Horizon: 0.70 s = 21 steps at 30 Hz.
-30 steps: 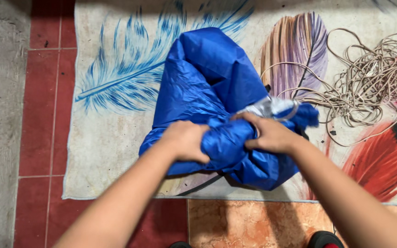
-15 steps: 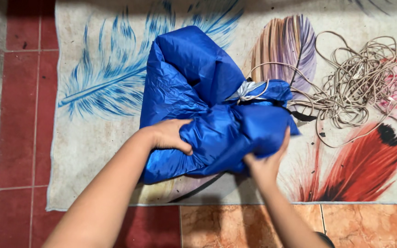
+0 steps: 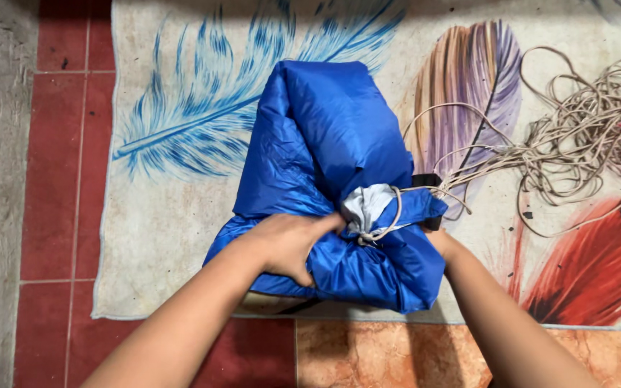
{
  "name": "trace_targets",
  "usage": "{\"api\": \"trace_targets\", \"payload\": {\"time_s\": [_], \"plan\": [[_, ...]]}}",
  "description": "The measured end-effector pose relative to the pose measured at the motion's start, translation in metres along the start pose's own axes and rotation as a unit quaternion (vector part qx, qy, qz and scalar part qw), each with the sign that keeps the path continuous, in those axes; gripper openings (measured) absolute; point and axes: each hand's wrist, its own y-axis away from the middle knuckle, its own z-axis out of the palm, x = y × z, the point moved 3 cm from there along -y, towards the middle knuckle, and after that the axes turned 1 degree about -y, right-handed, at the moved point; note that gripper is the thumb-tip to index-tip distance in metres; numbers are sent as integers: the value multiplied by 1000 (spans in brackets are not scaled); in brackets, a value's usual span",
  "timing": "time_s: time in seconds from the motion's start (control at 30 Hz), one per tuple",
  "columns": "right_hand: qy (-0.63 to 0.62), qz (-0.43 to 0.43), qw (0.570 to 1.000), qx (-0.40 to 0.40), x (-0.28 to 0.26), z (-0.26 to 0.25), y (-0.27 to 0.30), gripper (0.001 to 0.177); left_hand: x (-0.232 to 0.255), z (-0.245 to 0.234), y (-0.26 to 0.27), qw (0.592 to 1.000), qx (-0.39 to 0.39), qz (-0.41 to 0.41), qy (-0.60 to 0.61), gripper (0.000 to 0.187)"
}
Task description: The person unfolds a large blue tarp on a patterned mat, then folds it into a compact bundle. They gather the drawstrings and tie the bundle closed, placing the finished package on a nearby table.
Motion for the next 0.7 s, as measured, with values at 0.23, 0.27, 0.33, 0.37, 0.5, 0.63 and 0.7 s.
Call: {"api": "trace_targets", "payload": {"time_s": [0.23, 0.27, 0.33, 0.37, 0.5, 0.63, 0.7], "plan": [[192, 46, 980, -3, 21, 30, -23, 43, 14, -11, 4, 998, 57, 4, -36, 110], [200, 46, 979, 5, 15, 31, -26, 43, 12, -10, 1, 998, 48, 9, -45, 104], [141, 47, 988, 35, -5, 26, -17, 44, 12, -2, -5, 997, 56, 33, -43, 91], [22, 53, 996, 63, -17, 20, -7, 43, 9, -1, -6, 996, 61, 45, -44, 84], [-377, 53, 911, 162, -34, -10, 25, 39, 2, 11, -4, 997, 62, 39, -31, 79], [-39, -76, 924, 373, -36, -52, 50, 38, -4, 17, -5, 996, 72, 53, -8, 73], [252, -169, 889, 344, -68, -44, 62, 62, -12, 13, -9, 998, 51, 26, 19, 75]]}}
